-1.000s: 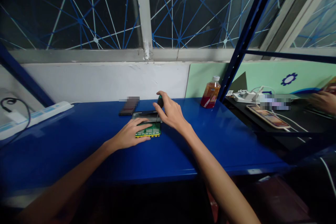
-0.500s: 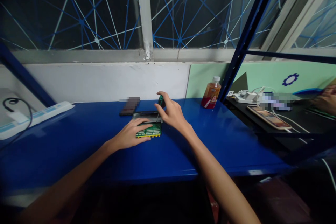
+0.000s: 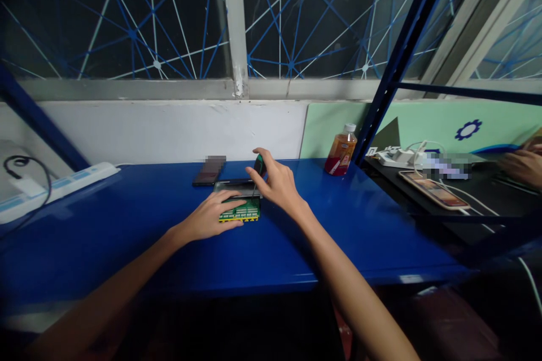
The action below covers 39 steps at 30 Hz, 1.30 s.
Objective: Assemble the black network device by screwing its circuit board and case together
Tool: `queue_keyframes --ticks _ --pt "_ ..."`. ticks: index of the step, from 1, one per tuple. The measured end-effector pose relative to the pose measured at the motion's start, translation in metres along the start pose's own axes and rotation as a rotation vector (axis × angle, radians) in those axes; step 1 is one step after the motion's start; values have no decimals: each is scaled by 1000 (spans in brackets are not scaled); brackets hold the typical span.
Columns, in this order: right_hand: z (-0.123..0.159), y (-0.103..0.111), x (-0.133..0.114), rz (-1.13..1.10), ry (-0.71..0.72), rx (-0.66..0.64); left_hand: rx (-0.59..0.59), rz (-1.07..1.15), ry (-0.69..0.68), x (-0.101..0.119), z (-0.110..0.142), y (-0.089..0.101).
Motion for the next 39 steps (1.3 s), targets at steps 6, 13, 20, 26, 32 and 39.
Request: queue_keyframes --ticks 6,13,20,26,32,39 --pt "0 -2 3 -51 -14 -37 -6 -5 -5 1 0 1" --pt "0 -3 0 -57 5 -71 -10 -15 -1 1 1 0" --pt "-1 0 3 -8 -14 8 0 4 -9 0 1 0" --pt "-1 -2 6 -59 -4 -58 6 15 -8 -1 1 -1" --pt "0 -3 3 42 4 -14 -1 3 -16 -2 1 -2" --pt "0 -4 4 65 15 -19 -1 5 -19 -3 2 -2"
Point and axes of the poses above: each hand's wrist, its own z-axis away from the middle knuckle, its own y-axis out of the back of the hand, x = y × z, the point moved 4 cm from there along -z, towards the middle knuckle, and after that the axes turned 5 degrees about z, right-handed, at the moved point
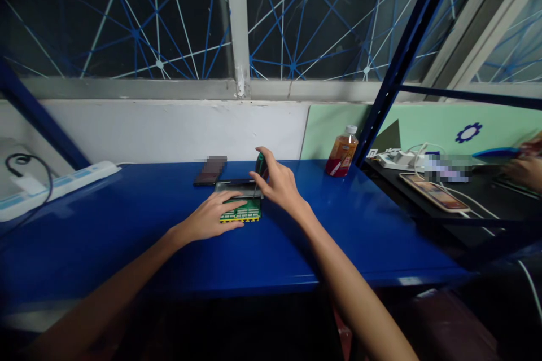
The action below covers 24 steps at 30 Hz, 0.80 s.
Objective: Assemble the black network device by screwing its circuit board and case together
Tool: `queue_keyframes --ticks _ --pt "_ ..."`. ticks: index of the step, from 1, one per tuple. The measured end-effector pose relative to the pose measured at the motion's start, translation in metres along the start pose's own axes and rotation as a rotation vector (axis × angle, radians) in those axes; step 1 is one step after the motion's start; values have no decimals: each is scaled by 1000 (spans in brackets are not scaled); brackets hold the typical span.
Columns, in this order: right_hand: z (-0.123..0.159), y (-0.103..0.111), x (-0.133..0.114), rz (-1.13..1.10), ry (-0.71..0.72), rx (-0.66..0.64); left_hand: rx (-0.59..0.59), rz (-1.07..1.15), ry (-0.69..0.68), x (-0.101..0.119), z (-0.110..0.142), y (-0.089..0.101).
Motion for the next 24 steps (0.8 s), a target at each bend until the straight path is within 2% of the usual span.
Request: queue_keyframes --ticks 13,19,24 --pt "-1 -1 3 -66 9 -12 -10 -15 8 3 -1 2" --pt "1 -3 2 13 11 30 -18 -17 8 2 0 2" --pt "1 3 3 -12 -17 110 -20 -16 17 3 -1 2"
Point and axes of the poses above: each hand's wrist, its own z-axis away from the middle knuckle, its own y-axis out of the back of the hand, x = y × z, the point moved 4 cm from there along -z, towards the middle knuckle, and after that the axes turned 5 degrees about z, right-handed, at the moved point
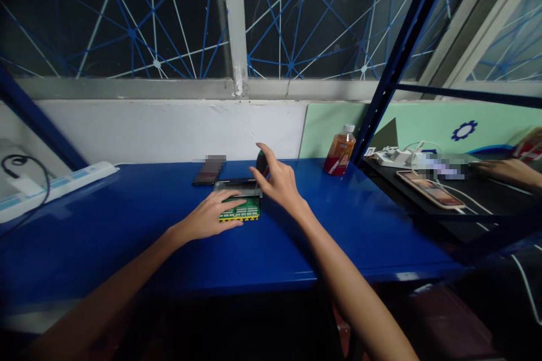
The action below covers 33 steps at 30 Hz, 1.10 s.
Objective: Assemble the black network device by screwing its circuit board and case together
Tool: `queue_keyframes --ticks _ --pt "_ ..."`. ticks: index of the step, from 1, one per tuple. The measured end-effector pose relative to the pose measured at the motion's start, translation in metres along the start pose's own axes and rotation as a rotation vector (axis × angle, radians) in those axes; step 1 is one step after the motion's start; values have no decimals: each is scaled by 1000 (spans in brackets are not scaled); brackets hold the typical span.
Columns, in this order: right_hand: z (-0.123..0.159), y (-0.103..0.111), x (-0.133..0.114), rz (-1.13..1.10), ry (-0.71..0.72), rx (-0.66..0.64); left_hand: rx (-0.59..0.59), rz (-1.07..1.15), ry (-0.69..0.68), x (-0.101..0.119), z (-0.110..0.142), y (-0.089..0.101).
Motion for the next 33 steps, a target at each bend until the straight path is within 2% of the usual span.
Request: queue_keyframes --ticks 6,10,24,28,33 --pt "-8 19 21 17 -75 70 -26 -15 8 3 0 2" --pt "-10 24 31 39 -87 79 -7 -19 -2 3 0 2" --pt "-8 6 41 100 -58 -44 13 -14 -23 1 0 1" --pt "-7 3 38 100 -52 -74 8 -7 -13 0 0 1" --pt "-8 8 29 44 -44 -50 6 3 -11 0 0 1"
Point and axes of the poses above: each hand's wrist, its own z-axis away from the middle knuckle, its own y-axis out of the back of the hand, x = y × z, the point moved 4 cm from there along -z, towards the middle knuckle, and after that the axes turned 5 degrees about z, right-handed, at the moved point
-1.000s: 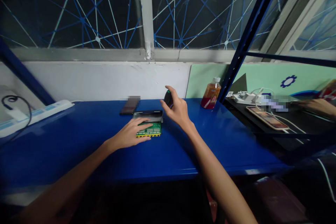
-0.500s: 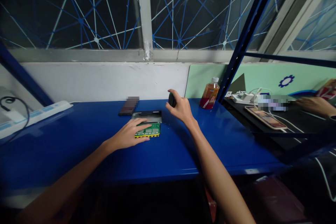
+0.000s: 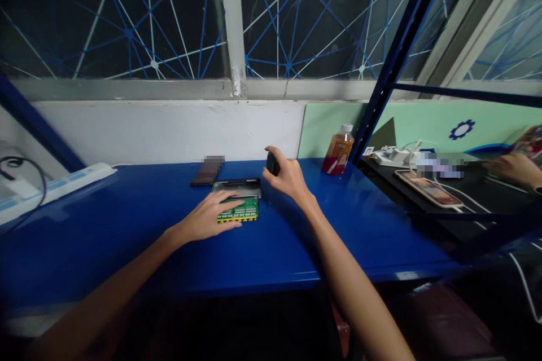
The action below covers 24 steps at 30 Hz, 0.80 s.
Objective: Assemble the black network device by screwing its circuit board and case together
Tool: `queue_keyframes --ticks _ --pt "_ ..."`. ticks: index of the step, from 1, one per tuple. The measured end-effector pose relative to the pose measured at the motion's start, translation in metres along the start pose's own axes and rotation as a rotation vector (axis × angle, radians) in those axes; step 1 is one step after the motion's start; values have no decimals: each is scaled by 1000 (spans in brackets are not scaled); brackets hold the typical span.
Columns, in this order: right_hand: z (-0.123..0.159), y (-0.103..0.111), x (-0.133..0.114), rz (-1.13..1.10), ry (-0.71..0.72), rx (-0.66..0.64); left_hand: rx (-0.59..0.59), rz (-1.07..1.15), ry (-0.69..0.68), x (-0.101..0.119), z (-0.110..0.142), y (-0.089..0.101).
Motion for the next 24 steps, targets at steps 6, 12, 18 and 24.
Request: queue_keyframes --ticks 6,12,18,24 --pt "2 6 -14 -204 -59 24 76 71 18 5 -1 6" --pt "7 -6 -27 -506 -164 47 191 288 -32 11 -3 13" --pt "9 -13 -32 -577 -179 77 233 398 -54 13 -5 15" --pt "10 -13 -33 -552 -195 58 252 387 -62 14 -6 17"
Point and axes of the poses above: each hand's wrist, its own z-axis away from the middle knuckle, its own y-axis out of the back of the hand, x = y × z, the point moved 4 cm from there along -z, towards the middle knuckle, and after that the axes turned 5 degrees about z, right-handed, at the moved point
